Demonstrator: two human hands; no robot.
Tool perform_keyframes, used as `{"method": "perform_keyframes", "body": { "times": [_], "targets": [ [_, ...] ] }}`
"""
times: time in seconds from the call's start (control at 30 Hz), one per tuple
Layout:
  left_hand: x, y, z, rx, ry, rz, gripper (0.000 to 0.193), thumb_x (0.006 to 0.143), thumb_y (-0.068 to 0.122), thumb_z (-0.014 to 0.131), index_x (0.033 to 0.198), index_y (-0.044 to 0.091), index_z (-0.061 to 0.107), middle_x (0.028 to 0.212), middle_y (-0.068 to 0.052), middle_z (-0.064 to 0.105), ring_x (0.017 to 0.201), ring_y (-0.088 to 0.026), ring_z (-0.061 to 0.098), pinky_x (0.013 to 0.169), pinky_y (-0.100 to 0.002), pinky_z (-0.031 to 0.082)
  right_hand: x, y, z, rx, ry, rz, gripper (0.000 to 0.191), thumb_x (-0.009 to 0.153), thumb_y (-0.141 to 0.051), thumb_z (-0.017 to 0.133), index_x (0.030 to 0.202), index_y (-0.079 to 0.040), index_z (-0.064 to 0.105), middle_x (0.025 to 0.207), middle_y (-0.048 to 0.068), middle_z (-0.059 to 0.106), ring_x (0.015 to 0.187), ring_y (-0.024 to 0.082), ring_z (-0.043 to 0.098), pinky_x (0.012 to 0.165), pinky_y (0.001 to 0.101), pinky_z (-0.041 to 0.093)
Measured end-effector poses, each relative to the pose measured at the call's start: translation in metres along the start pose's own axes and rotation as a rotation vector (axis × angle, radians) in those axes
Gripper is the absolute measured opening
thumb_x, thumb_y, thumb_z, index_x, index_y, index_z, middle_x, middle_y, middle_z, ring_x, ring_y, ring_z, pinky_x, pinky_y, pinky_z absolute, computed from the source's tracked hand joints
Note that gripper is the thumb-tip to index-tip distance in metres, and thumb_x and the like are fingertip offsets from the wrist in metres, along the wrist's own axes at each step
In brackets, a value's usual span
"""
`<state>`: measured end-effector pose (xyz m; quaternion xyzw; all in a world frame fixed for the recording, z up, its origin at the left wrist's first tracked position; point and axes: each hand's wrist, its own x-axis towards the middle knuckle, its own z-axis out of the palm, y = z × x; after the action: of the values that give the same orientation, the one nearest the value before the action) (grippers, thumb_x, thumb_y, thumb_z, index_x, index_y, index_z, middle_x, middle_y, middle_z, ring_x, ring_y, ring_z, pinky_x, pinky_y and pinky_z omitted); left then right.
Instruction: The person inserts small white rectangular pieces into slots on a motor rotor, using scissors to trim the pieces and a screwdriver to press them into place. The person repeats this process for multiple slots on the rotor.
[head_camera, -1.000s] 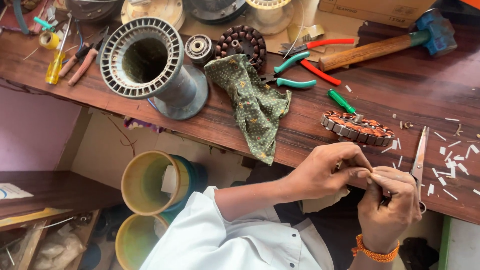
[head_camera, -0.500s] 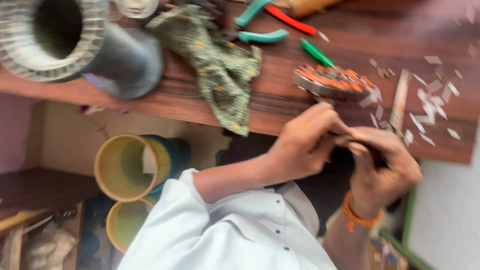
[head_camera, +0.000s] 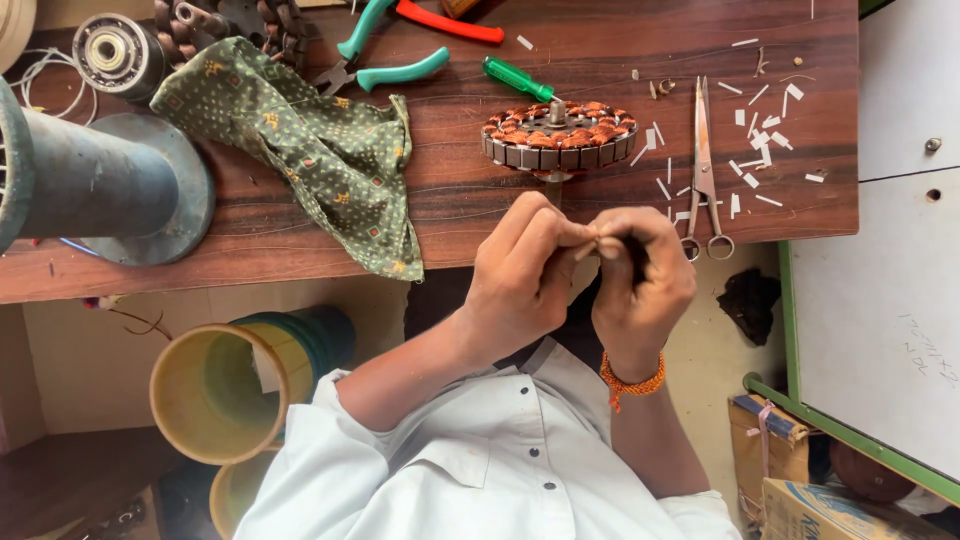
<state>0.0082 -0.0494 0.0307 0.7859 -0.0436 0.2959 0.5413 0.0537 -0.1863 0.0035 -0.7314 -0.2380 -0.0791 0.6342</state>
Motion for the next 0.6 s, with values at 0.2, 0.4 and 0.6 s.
{"method": "perform_keyframes", "body": {
  "times": [0.2, 0.4, 0.6],
  "targets": [
    [0.007, 0.007, -0.029, -0.093, -0.173, -0.067, 0.018, 0.095, -0.001, 0.077, 0.109, 0.005, 0.068, 0.096, -0.005, 0.064, 0.084, -0.019, 0.064, 0.070, -0.031, 0.054, 0.001, 0.007, -0.012, 0.095, -0.033, -0.117, 0.025, 0.098, -0.014, 0.079, 0.107, 0.002, 0.062, 0.096, 0.011, 0.073, 0.084, 0.011, 0.069, 0.069, 0.0190, 0.055],
    [0.019, 0.004, -0.045, 0.008, -0.317, 0.011, 0.028, 0.089, 0.002, 0.077, 0.115, 0.006, 0.068, 0.098, -0.004, 0.064, 0.090, -0.023, 0.061, 0.076, -0.033, 0.053, -0.004, 0.012, -0.014, 0.517, -0.101, 0.284, 0.020, 0.105, -0.007, 0.078, 0.107, 0.007, 0.064, 0.099, 0.014, 0.072, 0.085, 0.011, 0.067, 0.077, 0.0212, 0.054],
    [0.015, -0.004, -0.042, -0.264, -0.429, -0.113, 0.022, 0.096, 0.010, 0.079, 0.114, 0.008, 0.067, 0.096, -0.003, 0.065, 0.084, -0.015, 0.065, 0.070, -0.029, 0.052, -0.006, 0.016, -0.026, 1.114, -0.325, 0.654, 0.016, 0.103, -0.009, 0.070, 0.107, 0.000, 0.057, 0.094, 0.014, 0.071, 0.077, 0.016, 0.070, 0.067, 0.0317, 0.064]
  ]
}}
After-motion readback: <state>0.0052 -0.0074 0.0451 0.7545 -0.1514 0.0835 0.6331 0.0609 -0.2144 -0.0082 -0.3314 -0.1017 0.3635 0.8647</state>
